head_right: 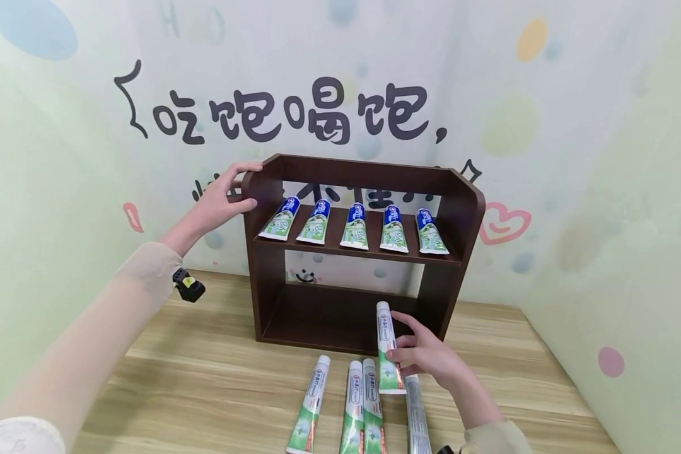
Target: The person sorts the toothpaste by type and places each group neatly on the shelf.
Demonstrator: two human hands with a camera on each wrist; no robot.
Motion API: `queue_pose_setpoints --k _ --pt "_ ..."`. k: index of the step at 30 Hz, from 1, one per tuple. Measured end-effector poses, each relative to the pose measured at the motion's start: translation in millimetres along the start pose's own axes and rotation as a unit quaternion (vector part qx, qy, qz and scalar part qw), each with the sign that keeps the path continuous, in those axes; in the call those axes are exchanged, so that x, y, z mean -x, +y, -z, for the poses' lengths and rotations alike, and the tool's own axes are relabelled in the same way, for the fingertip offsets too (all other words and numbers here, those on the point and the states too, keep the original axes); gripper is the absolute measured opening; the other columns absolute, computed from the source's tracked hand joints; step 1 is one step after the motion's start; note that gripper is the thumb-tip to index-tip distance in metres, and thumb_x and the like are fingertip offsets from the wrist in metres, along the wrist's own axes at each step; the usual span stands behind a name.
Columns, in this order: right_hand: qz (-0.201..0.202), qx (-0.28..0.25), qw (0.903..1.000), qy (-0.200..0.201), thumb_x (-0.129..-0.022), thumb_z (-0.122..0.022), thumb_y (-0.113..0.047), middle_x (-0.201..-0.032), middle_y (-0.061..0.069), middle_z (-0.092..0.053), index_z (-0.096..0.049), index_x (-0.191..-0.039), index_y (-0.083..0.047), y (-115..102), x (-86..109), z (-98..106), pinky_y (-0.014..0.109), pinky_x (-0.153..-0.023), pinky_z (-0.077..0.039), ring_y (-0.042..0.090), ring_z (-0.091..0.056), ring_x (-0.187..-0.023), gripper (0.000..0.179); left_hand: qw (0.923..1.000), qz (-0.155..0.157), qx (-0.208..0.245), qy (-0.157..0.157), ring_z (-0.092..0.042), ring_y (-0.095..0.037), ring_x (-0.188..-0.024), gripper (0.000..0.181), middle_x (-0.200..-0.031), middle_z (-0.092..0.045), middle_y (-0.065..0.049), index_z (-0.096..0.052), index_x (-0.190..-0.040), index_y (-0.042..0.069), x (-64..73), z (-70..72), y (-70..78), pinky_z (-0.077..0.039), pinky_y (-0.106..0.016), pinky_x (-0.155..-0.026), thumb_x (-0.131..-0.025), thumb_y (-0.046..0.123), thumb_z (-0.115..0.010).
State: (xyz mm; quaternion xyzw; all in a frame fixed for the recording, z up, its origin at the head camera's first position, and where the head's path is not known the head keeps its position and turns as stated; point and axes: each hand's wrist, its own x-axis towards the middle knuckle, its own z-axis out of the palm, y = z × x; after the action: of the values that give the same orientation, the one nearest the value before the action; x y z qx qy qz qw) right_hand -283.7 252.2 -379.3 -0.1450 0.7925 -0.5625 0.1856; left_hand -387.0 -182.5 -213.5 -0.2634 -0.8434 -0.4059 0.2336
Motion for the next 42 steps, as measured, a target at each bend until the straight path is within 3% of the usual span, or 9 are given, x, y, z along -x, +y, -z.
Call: queue_pose_setpoints --k 10,14,18,25,30,42 --pt "-0.001 -0.035 0.9994 0.005 -0.093 -0.065 -0.015 -0.106 0.003 -0.063 -0.019 -0.151 0.01 -3 -16.7 -10 0.024 -0.07 -0.057 0.01 -0.063 -0.082 0.078 1.0 -0.001 0.001 0.0 -0.049 -0.034 -0.13 0.057 -0.158 -0.038 0.003 -0.043 -0.143 0.025 1.1 0.4 0.3 -0.052 -0.054 -0.099 -0.091 0.014 -0.065" --pt "-0.002 -0.048 0.9988 0.007 -0.093 -0.062 -0.016 -0.108 0.004 -0.065 -0.021 -0.149 0.014 -3 -22.8 -13 0.025 -0.076 -0.058 0.009 -0.064 -0.087 0.075 1.0 -0.001 0.001 0.003 -0.049 -0.034 -0.13 0.057 -0.158 -0.038 0.003 -0.043 -0.142 0.026 0.9 -0.1 -0.4 -0.053 -0.053 -0.099 -0.091 0.013 -0.065" --pt "0.001 -0.066 0.9978 -0.001 -0.094 -0.06 -0.017 -0.103 0.0 -0.066 -0.023 -0.148 0.014 -3 -28.9 -17 0.026 -0.079 -0.058 0.009 -0.065 -0.088 0.072 1.0 -0.003 0.0 0.006 -0.05 -0.035 -0.129 0.057 -0.157 -0.039 0.003 -0.044 -0.142 0.025 0.7 -0.7 -1.2 -0.053 -0.053 -0.098 -0.09 0.012 -0.065" --pt "0.014 -0.106 0.9942 -0.011 -0.097 -0.054 -0.015 -0.091 -0.006 -0.064 -0.021 -0.145 0.011 -2 -38.5 -28 0.022 -0.073 -0.056 0.004 -0.063 -0.074 0.064 1.0 -0.002 0.004 0.007 -0.05 -0.034 -0.128 0.057 -0.157 -0.04 0.003 -0.044 -0.143 0.023 0.8 -0.8 -1.0 -0.053 -0.052 -0.098 -0.091 0.014 -0.065" --pt "0.016 -0.127 0.9916 -0.019 -0.099 -0.052 -0.017 -0.093 -0.006 -0.065 -0.018 -0.148 0.011 -1 -45.1 -34 0.021 -0.073 -0.057 0.003 -0.065 -0.077 0.066 1.0 -0.001 0.0 0.008 -0.05 -0.034 -0.129 0.057 -0.157 -0.04 0.003 -0.044 -0.143 0.023 1.0 -0.8 -0.4 -0.053 -0.052 -0.098 -0.091 0.014 -0.065" --pt "0.0 -0.182 0.9833 -0.001 -0.1 -0.051 -0.02 -0.096 -0.004 -0.065 -0.025 -0.149 0.006 2 -71.1 -54 0.021 -0.072 -0.056 0.005 -0.063 -0.078 0.061 0.9999 0.002 -0.003 0.01 -0.05 -0.034 -0.129 0.057 -0.157 -0.04 0.004 -0.044 -0.142 0.027 1.5 -0.8 0.4 -0.053 -0.052 -0.099 -0.091 0.015 -0.065"
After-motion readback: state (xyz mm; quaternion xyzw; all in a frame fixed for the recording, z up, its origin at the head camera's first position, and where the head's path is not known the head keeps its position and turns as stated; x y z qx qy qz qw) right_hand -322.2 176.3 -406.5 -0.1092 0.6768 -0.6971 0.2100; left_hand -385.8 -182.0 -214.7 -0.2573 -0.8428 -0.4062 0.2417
